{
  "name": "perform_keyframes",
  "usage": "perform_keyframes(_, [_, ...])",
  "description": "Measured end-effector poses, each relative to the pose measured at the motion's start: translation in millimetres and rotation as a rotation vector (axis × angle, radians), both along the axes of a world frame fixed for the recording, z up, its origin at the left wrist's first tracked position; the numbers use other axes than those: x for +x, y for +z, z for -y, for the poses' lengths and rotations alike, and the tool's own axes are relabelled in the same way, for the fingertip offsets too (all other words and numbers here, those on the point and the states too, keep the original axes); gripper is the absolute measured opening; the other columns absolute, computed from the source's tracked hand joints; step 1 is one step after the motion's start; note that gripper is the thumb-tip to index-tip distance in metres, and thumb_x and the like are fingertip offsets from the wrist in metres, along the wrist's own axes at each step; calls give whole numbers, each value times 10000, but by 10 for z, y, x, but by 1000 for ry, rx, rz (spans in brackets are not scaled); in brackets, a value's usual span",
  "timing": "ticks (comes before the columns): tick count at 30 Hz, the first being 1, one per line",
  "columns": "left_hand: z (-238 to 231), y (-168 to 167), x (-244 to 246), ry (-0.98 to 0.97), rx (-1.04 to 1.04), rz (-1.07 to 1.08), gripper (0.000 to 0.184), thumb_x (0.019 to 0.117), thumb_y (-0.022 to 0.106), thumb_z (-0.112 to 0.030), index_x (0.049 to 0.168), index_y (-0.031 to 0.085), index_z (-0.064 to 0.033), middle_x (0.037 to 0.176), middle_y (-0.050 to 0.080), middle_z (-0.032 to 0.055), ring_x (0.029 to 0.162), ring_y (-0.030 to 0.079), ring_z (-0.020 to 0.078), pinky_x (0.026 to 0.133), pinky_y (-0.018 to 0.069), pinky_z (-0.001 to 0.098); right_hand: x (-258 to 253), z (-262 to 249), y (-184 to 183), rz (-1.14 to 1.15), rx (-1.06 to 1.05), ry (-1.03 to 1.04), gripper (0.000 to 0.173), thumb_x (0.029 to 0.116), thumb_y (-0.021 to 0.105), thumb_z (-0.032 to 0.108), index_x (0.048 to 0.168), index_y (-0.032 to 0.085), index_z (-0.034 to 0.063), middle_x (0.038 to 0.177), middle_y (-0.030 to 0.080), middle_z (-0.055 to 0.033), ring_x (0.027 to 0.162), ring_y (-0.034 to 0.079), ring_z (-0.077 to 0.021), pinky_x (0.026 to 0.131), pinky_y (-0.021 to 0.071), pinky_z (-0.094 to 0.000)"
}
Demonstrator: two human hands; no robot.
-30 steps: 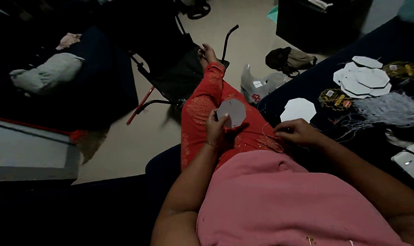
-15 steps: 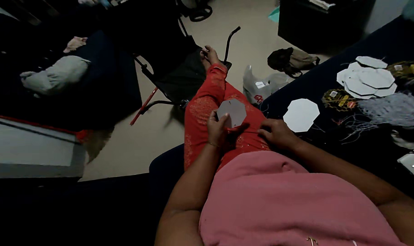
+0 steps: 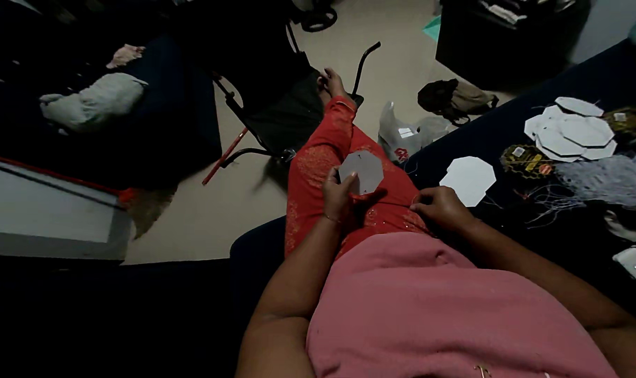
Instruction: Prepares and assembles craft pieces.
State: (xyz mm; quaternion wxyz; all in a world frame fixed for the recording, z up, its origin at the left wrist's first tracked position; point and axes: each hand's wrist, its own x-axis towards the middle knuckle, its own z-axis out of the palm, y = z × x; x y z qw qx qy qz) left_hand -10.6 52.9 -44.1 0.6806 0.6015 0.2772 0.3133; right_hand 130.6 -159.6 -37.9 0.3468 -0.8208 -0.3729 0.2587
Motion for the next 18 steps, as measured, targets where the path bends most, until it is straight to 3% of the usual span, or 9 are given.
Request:
perform_keyframes(3, [13,8,11,12,-26,2,283,962,621,16,1236,555,33,1053,662,104,906,671,147,853,579,356,-106,6,56,14,240,0,150,953,707,165,947,749,21,873,719,-97,798,671,-164,789,553,-393])
perform_keyframes(6, [-1,-1,10,8,-18,27,276,954,630,14,1221,561,23,1029,667,81,891,675,131,840,585,347,-136,40,87,40,429,335,157,939,685,132,950,752,-9,913,725,-96,822,674,-100,792,568,-279])
perform_keyframes(9, [1,1,5,7,-12,42,259,951,627,15,1202,564,17,1018,664,76,892,670,128,840,581,349,-3,155,133,48,298,566,155,938,697,134,942,752,-10,901,716,-126,842,681,-187,810,563,-379])
perform_keyframes(11, [12,8,16,21,-10,46,244,950,624,22,1187,565,18,1007,663,75,880,670,129,832,581,344,134,295,186,38,82,559,140,928,720,126,926,743,-11,881,712,-147,835,683,-260,811,549,-495])
perform_keyframes(14, [10,17,9,16,-8,21,258,958,621,18,1208,560,37,1033,661,101,895,668,142,845,577,356,305,404,222,23,-260,572,119,919,745,119,905,741,1,840,695,-153,803,659,-304,787,514,-557])
perform_keyframes(18, [10,-11,35,15,25,-27,279,956,637,1,1222,566,41,1053,662,119,904,670,159,848,580,376,352,391,238,97,-431,435,252,973,711,255,963,737,4,926,694,-208,922,662,-390,858,494,-633])
